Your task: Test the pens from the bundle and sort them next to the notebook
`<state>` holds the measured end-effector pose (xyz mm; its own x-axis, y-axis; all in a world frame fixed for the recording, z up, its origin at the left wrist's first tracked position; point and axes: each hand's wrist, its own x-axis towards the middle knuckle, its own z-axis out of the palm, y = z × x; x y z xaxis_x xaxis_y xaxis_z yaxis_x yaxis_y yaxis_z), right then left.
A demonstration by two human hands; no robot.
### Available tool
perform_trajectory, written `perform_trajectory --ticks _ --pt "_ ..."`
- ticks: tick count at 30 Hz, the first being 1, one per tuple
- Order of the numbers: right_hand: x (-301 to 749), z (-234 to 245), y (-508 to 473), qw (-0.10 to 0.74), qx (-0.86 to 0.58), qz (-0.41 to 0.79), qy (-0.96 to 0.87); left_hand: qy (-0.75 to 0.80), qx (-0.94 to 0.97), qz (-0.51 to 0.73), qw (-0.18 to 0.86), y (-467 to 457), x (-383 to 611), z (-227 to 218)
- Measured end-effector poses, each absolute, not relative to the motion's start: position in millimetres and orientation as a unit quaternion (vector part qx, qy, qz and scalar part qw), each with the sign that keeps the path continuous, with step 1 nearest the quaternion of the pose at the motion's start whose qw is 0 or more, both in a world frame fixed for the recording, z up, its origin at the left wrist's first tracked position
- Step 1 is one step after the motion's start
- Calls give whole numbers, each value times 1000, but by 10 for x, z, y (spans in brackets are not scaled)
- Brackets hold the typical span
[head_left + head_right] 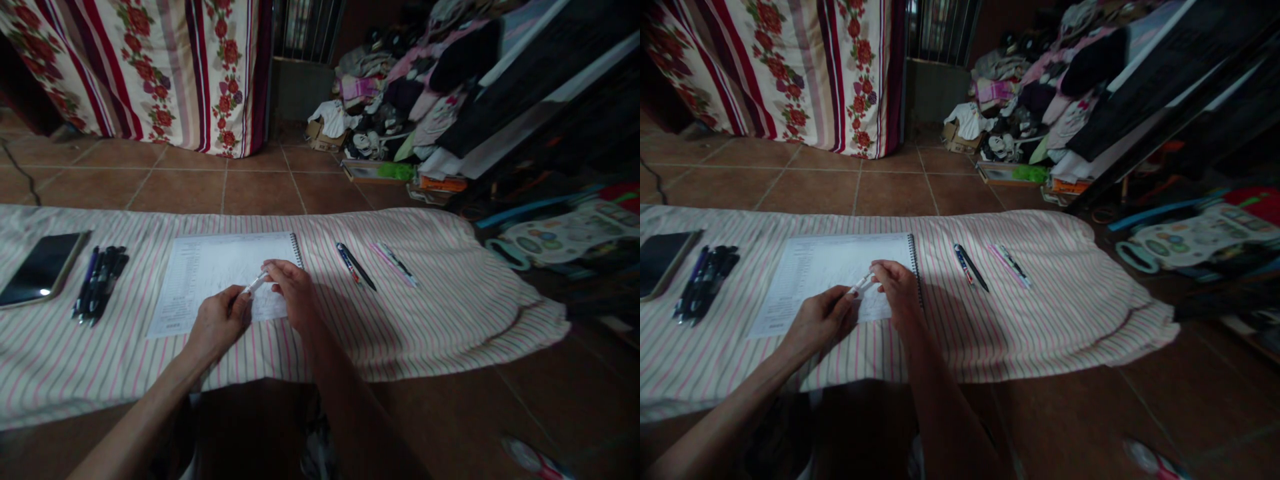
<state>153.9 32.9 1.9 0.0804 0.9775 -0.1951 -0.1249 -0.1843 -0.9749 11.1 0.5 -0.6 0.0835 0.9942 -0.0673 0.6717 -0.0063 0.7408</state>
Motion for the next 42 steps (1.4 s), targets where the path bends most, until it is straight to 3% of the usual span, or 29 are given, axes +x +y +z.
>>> perform_trajectory --ticks 23,33,42 --pt "1612 -82 383 541 -543 517 -381 640 681 216 283 9 27 12" --pt "1669 -176 422 416 -643 290 -574 660 696 190 209 -5 -30 72" --pt "1574 -180 387 364 -623 219 -656 655 741 118 86 -32 -37 86"
